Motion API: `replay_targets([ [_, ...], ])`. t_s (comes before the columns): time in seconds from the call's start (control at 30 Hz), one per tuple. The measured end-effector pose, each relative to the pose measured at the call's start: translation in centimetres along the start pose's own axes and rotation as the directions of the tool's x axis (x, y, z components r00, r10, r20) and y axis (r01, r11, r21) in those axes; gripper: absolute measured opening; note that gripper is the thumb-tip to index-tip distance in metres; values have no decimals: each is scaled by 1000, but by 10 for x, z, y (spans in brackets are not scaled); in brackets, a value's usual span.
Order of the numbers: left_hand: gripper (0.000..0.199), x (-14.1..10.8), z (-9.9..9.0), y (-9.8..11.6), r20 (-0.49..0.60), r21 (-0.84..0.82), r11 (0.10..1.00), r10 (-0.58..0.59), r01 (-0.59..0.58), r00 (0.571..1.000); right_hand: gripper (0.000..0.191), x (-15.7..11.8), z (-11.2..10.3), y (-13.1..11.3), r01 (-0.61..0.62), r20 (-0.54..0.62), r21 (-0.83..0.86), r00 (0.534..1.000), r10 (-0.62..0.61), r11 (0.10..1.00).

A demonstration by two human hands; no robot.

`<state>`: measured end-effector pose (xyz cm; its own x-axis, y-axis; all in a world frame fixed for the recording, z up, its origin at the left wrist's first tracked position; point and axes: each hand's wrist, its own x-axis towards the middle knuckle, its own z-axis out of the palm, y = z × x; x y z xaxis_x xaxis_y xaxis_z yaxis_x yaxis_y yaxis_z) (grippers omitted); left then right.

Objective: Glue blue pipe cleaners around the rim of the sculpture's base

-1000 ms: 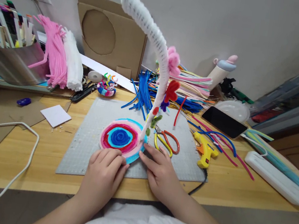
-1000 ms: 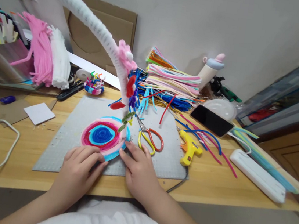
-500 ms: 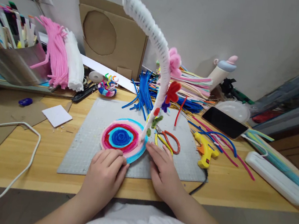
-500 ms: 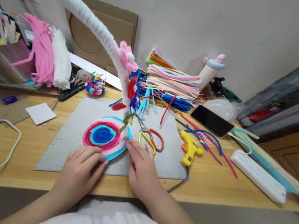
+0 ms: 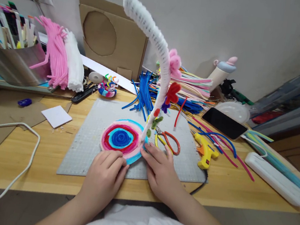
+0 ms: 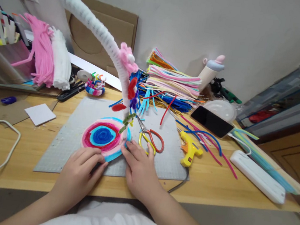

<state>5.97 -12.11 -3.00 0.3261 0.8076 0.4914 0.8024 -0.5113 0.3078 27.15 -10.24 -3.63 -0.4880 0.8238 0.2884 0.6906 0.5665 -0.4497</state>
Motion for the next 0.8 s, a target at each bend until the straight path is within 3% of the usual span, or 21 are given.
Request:
replay_targets([
  [0.2, 4, 0, -1, 0, 5, -3, 1000, 1, -1, 1000, 38, -1, -3, 5, -30, -151, 164, 987, 55, 986],
  [0.43, 4, 0, -1, 0, -6, 1, 1000, 5, -5, 1000, 33, 23, -9, 3, -189, -88, -27, 978, 186, 982],
  [0.67, 3, -1, -2, 0, -5, 1, 1000, -2, 2, 1000, 7, 53, -15, 6, -308, -86, -2, 948, 307, 951],
  [0.8, 4, -1, -1, 0, 0, -4, 1000, -6, 6, 1000, 4, 58, -12, 7, -319, -98, -12, 944, 316, 948],
])
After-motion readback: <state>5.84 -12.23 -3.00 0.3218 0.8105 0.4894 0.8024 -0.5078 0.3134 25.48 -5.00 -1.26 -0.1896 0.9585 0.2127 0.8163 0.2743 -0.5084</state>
